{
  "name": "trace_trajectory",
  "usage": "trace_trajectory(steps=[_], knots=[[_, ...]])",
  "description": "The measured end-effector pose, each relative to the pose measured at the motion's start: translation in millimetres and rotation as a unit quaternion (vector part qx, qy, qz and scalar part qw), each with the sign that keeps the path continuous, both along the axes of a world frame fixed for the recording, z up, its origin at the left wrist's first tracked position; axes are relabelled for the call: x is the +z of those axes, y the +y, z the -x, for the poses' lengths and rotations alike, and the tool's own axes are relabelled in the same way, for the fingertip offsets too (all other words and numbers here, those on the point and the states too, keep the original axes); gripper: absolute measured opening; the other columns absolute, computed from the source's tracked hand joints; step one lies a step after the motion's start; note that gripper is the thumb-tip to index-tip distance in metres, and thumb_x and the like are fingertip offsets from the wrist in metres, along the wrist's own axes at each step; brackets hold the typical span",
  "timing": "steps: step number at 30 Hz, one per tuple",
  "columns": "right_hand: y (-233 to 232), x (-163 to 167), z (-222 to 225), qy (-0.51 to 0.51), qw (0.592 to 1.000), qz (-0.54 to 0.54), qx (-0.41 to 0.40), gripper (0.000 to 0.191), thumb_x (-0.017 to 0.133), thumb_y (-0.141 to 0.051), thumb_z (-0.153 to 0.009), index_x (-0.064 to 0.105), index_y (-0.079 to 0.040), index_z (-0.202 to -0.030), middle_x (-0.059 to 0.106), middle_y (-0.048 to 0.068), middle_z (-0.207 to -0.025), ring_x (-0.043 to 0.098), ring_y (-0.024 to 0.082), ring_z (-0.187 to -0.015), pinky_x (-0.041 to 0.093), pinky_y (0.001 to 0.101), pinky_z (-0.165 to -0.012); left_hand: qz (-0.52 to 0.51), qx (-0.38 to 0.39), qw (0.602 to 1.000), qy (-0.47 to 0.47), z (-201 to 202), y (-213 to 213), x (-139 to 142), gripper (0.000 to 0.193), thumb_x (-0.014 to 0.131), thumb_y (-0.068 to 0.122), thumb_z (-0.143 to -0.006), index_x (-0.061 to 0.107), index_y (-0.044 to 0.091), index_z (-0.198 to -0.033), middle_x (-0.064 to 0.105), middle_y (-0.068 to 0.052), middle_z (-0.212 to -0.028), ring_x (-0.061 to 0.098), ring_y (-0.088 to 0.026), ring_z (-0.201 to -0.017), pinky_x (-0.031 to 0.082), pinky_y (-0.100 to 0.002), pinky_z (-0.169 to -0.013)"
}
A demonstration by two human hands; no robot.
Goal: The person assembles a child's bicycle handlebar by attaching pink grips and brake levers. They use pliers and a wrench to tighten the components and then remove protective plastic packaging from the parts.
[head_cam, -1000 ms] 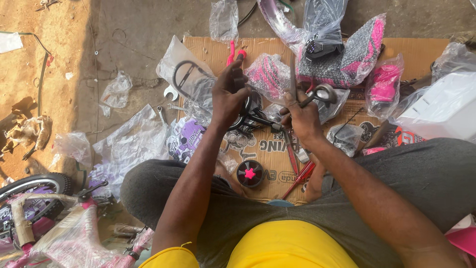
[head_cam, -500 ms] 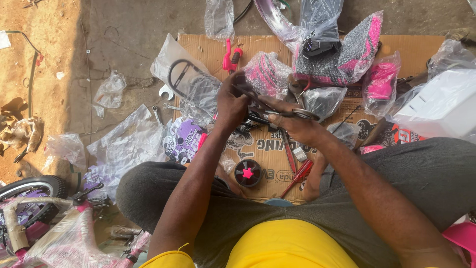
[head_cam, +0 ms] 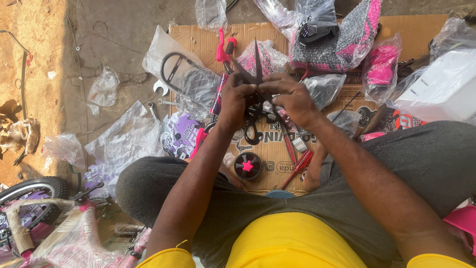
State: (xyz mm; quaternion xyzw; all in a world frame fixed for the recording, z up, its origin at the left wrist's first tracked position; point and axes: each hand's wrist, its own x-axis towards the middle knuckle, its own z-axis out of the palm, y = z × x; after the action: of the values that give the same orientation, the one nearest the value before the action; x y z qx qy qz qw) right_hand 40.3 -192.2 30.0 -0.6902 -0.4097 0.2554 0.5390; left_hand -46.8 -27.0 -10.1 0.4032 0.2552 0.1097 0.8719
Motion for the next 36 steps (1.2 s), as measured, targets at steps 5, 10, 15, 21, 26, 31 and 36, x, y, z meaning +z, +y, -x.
trace_trajectory(steps=[5,10,15,21,26,31,36], knots=[[5.4,-13.8,4.7,0.294,0.942,0.09,-0.133,0.06,0.07,-0.005,-0.086,0.049,-0.013,-0.141,0.065,0.007,-0.121,0.065,0.016,-0.11,0.059,0.0341,-0.098,0.008,0.037,0.999,-0.031,-7.3,-6.4,-5.1,0.034,0.061,0.002,-0.093,0.047,-0.003,-0.124,0.062,-0.019,-0.114,0.07,-0.026,-0.093,0.063,-0.038,-0.076],[5.4,-48.1,8.5,0.236,0.96,0.051,-0.14,0.046,0.067,-0.015,-0.097,0.059,-0.001,-0.14,0.069,0.008,-0.115,0.067,0.016,-0.106,0.057,0.0329,-0.096,-0.126,-0.023,0.991,-0.022,-22.1,-26.1,-16.0,0.036,0.063,0.0,-0.096,0.047,-0.002,-0.129,0.063,-0.017,-0.12,0.068,-0.023,-0.101,0.061,-0.036,-0.083],[-11.3,-65.7,-21.9,0.112,0.927,0.265,-0.242,0.046,0.051,-0.042,-0.108,0.057,-0.008,-0.139,0.069,0.014,-0.099,0.067,0.024,-0.087,0.056,0.036,-0.073,-0.136,-0.027,0.99,0.031,-26.8,-22.6,-21.2,0.031,0.062,0.004,-0.095,0.05,-0.002,-0.123,0.063,-0.013,-0.112,0.067,-0.02,-0.094,0.062,-0.036,-0.073],[-76.6,-34.2,-117.3,-0.282,0.836,0.297,-0.365,0.043,0.077,-0.038,-0.104,0.067,-0.003,-0.126,0.073,0.02,-0.103,0.072,0.033,-0.091,0.054,0.0472,-0.082,-0.181,0.033,0.978,0.096,-19.9,-8.1,-22.2,0.032,0.062,0.006,-0.092,0.053,-0.001,-0.123,0.065,-0.011,-0.104,0.068,-0.018,-0.085,0.058,-0.032,-0.069],[-56.0,-28.4,-97.1,-0.332,0.844,0.255,-0.335,0.055,0.087,-0.022,-0.096,0.059,-0.003,-0.139,0.069,0.017,-0.12,0.066,0.031,-0.114,0.055,0.0501,-0.097,-0.088,0.059,0.99,0.096,-22.2,-4.7,-25.3,0.031,0.063,0.009,-0.094,0.057,-0.003,-0.122,0.066,-0.01,-0.099,0.068,-0.018,-0.082,0.06,-0.033,-0.071],[14.7,-39.3,-9.6,0.11,0.975,0.189,-0.041,0.066,0.082,-0.014,-0.078,0.053,-0.01,-0.137,0.069,0.011,-0.123,0.069,0.023,-0.113,0.059,0.0363,-0.097,-0.13,0.007,0.986,0.105,-20.5,-28.2,-29.9,0.033,0.064,0.014,-0.098,0.06,-0.001,-0.126,0.068,-0.012,-0.102,0.067,-0.019,-0.086,0.057,-0.033,-0.076],[26.7,-62.5,9.9,0.042,0.967,0.246,-0.055,0.047,0.079,-0.012,-0.08,0.061,-0.006,-0.123,0.073,0.011,-0.109,0.073,0.024,-0.1,0.06,0.0386,-0.086,-0.256,-0.089,0.949,0.164,-1.3,-32.8,-31.7,0.049,0.068,0.025,-0.093,0.056,0.002,-0.134,0.072,-0.017,-0.113,0.072,-0.024,-0.102,0.058,-0.034,-0.091]])
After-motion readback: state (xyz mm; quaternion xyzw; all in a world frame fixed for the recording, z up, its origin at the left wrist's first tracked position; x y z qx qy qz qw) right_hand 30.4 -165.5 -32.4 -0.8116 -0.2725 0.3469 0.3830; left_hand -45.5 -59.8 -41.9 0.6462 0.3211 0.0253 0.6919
